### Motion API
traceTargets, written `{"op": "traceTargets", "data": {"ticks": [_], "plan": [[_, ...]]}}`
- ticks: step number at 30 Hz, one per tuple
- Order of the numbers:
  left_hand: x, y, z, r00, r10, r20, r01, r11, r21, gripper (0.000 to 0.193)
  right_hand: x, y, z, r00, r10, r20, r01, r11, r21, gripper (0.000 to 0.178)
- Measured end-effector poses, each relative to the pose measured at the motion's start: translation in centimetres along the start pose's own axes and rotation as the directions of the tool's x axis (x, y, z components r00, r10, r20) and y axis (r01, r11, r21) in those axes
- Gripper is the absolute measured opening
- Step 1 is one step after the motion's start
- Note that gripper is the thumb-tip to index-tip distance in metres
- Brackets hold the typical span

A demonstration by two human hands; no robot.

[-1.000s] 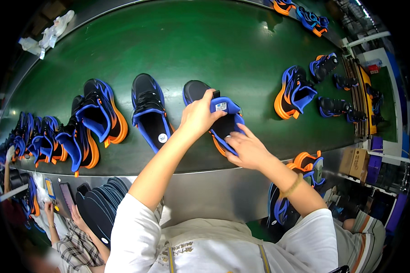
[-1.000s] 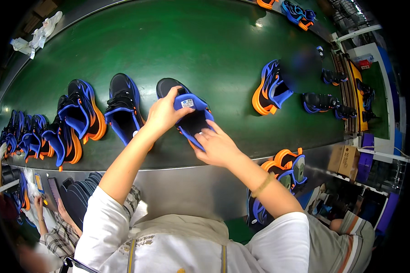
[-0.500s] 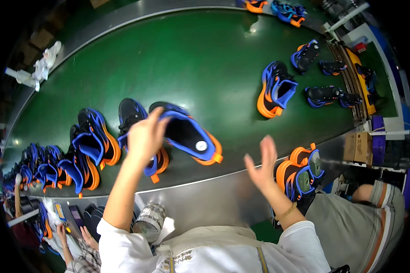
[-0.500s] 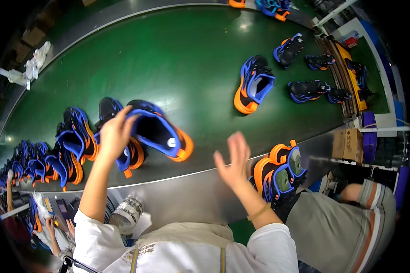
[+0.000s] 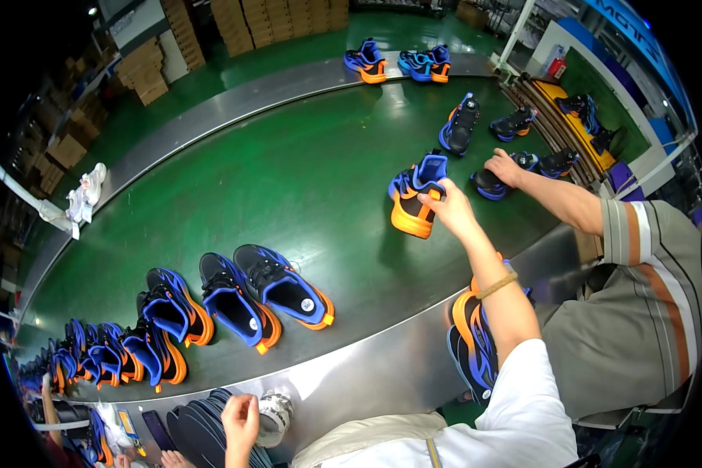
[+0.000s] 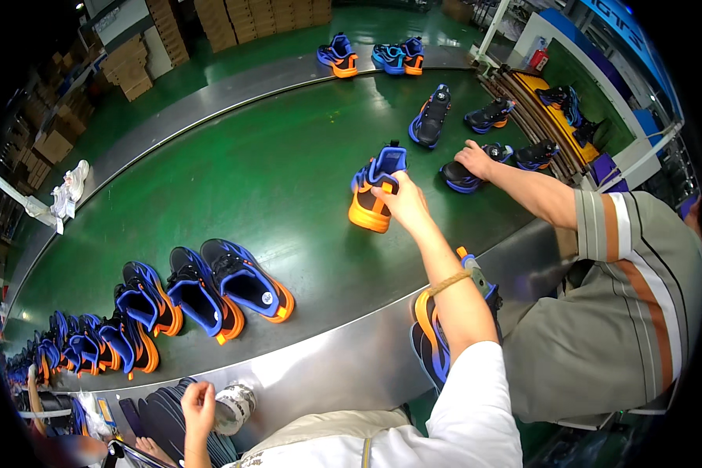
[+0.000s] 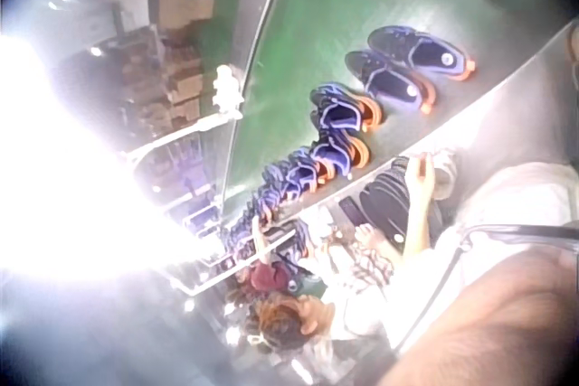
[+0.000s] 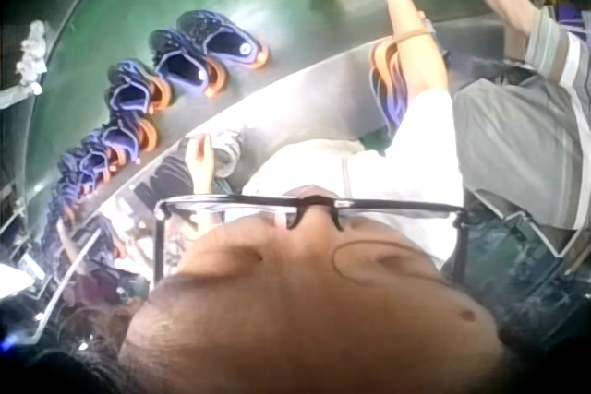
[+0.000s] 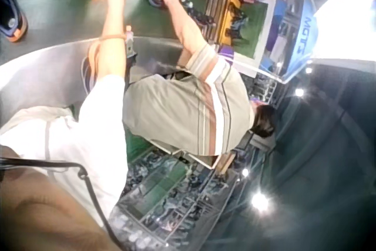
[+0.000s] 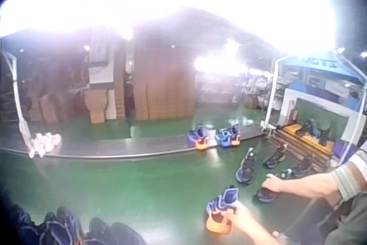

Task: The person places black insoles into blue and black athletic shoes on a production line, then walks to a storage shelf to retrieve more insoles before continuing to insert them into shoes.

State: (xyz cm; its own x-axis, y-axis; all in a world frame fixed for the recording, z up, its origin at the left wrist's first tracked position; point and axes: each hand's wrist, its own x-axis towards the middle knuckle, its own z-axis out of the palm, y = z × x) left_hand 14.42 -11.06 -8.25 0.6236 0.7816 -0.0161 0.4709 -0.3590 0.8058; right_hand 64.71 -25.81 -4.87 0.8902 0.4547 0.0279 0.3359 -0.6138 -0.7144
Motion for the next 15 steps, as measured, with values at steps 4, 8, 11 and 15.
{"op": "traceTargets", "data": {"ticks": [4,8,11,15], "plan": [[-2.3,0.0,0.6,0.989,0.146,-0.025,-0.141,0.978,0.156,0.005,-2.5,-1.4,-2.6,0.993,-0.083,0.078,0.070,0.985,0.157,0.033],[-3.6,-0.3,0.1,0.960,0.281,-0.008,-0.275,0.945,0.177,0.011,-5.8,-3.7,-3.1,0.972,-0.168,0.166,0.094,0.920,0.380,0.027],[-4.5,-0.6,0.3,0.943,0.325,0.064,-0.331,0.930,0.160,0.020,-8.5,-5.4,-2.7,0.963,-0.247,0.110,0.199,0.923,0.330,0.031],[-4.8,-1.2,1.4,0.919,0.384,0.091,-0.394,0.909,0.138,0.025,-12.3,-0.2,3.0,0.931,-0.345,0.118,0.319,0.928,0.194,0.048]]}}
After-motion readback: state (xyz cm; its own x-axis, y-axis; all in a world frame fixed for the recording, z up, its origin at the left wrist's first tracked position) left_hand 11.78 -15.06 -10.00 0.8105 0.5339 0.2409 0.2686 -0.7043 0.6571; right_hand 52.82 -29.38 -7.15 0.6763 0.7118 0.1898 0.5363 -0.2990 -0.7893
